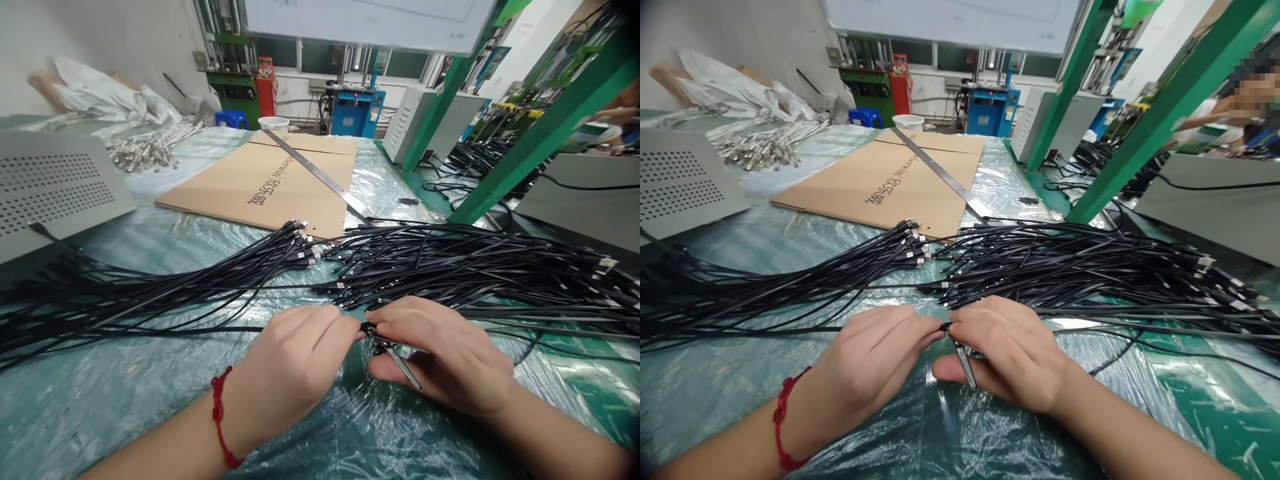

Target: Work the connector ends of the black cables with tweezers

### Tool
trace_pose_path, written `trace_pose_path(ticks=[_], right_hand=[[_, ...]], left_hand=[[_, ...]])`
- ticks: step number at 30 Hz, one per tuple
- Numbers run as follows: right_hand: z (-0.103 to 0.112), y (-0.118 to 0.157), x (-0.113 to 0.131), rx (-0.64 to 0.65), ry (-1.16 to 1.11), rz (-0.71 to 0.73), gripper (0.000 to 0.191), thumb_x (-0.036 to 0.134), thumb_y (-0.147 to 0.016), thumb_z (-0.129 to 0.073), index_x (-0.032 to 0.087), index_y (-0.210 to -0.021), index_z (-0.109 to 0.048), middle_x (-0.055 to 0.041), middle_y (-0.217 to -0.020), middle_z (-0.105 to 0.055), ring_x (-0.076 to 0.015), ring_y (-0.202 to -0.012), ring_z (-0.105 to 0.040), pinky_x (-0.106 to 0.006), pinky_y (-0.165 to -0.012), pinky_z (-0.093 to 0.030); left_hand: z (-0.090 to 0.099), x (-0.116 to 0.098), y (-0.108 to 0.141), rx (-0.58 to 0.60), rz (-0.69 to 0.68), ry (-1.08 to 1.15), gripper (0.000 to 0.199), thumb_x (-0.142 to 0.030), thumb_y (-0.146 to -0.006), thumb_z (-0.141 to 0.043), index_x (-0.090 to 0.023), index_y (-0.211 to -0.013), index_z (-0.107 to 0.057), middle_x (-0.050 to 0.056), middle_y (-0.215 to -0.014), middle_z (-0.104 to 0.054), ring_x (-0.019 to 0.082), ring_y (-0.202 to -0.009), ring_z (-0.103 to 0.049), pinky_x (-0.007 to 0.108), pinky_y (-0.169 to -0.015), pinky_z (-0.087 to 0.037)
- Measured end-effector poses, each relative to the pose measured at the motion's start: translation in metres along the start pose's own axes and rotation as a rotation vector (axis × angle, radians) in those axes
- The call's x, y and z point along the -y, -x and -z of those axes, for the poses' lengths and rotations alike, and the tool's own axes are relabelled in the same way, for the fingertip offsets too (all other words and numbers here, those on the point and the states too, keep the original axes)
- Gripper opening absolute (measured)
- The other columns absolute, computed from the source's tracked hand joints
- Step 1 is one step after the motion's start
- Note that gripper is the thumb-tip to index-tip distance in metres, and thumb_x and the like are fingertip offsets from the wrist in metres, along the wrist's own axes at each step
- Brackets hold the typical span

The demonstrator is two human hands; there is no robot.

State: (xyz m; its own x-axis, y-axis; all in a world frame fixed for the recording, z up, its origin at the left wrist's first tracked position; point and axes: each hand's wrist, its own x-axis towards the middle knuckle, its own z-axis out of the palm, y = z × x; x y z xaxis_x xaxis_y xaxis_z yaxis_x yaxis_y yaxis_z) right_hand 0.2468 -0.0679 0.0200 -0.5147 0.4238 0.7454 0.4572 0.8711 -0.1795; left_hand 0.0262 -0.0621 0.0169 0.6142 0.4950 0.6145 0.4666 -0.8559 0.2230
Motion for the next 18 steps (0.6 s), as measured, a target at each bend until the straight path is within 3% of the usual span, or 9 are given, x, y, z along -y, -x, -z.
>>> trace_pose_path(ticks=[18], right_hand=[[0.0003,0.0006,0.0017,0.033,-0.002,0.005,0.030,0.027,-0.089,-0.072,0.009,-0.110,-0.061,-0.0111,-0.095,-0.073,-0.0176,-0.095,-0.070,-0.030,-0.082,-0.060]], left_hand=[[0.0010,-0.0013,-0.0002,-0.003,-0.012,-0.013,0.019,-0.002,-0.094,-0.048,-0.012,-0.098,-0.064,0.001,-0.072,-0.052,0.018,-0.064,-0.048,0.034,-0.057,-0.040]])
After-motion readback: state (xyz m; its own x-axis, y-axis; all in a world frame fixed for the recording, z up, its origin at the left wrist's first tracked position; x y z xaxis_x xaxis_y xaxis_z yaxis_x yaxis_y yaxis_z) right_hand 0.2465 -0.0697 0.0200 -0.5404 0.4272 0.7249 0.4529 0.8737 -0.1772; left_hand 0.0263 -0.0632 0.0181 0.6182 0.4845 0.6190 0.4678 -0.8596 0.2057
